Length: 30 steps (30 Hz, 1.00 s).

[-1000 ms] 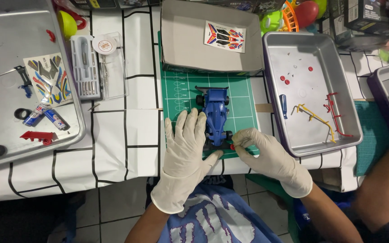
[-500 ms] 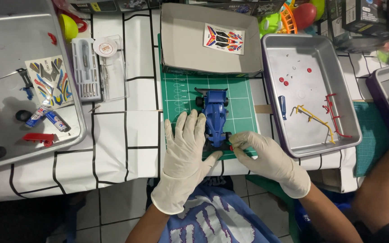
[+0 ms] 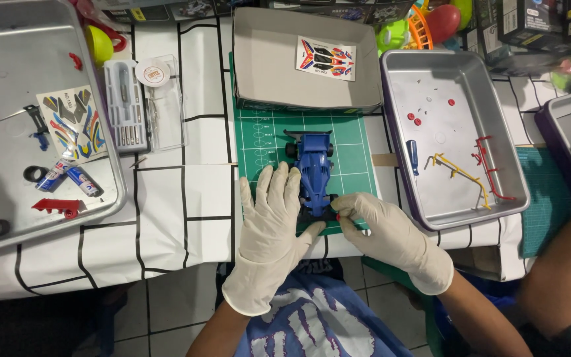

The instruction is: The person assembles a blue toy car chassis on a green cutting mat. They attach red wheels to the axles and use a blue screwdriver to tighten the screws, securing the wheels in place.

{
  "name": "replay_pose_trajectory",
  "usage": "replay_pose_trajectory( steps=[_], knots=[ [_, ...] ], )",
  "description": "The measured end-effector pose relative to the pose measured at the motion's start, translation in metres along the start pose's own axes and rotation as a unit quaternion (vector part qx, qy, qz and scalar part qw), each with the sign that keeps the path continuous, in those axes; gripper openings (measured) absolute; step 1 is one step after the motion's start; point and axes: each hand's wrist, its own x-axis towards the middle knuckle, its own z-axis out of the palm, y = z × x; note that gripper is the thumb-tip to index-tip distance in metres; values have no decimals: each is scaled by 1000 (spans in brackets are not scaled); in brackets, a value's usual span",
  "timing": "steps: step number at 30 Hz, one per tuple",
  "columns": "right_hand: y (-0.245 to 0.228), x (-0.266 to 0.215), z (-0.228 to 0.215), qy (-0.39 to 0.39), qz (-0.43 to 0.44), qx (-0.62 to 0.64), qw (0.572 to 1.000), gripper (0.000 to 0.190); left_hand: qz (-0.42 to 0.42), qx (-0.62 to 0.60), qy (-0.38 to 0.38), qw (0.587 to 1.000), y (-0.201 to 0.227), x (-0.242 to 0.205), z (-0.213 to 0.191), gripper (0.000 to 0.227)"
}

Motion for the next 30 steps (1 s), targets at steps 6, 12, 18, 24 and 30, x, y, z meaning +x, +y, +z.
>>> replay_pose_trajectory(
  steps=[6, 12, 18, 24, 30],
  knots=[
    [6, -2, 5, -5, 24, 12, 1000, 26, -1, -2, -5, 1000, -1, 1, -1, 109],
    [4, -1, 4, -11, 6, -3, 1000, 28, -2, -5, 4, 1000, 1, 1, -4, 107],
    [-5, 2, -3, -25, 8, 36, 999, 28, 3, -4, 10, 1000, 0, 0, -4, 108],
    [-7, -5, -5, -33, 29, 26, 999, 28, 1, 3, 7, 1000, 1, 0, -2, 111],
    [-2, -1, -3, -31, 51, 40, 997, 25, 1, -3, 5, 1000, 1, 0, -3, 108]
  ],
)
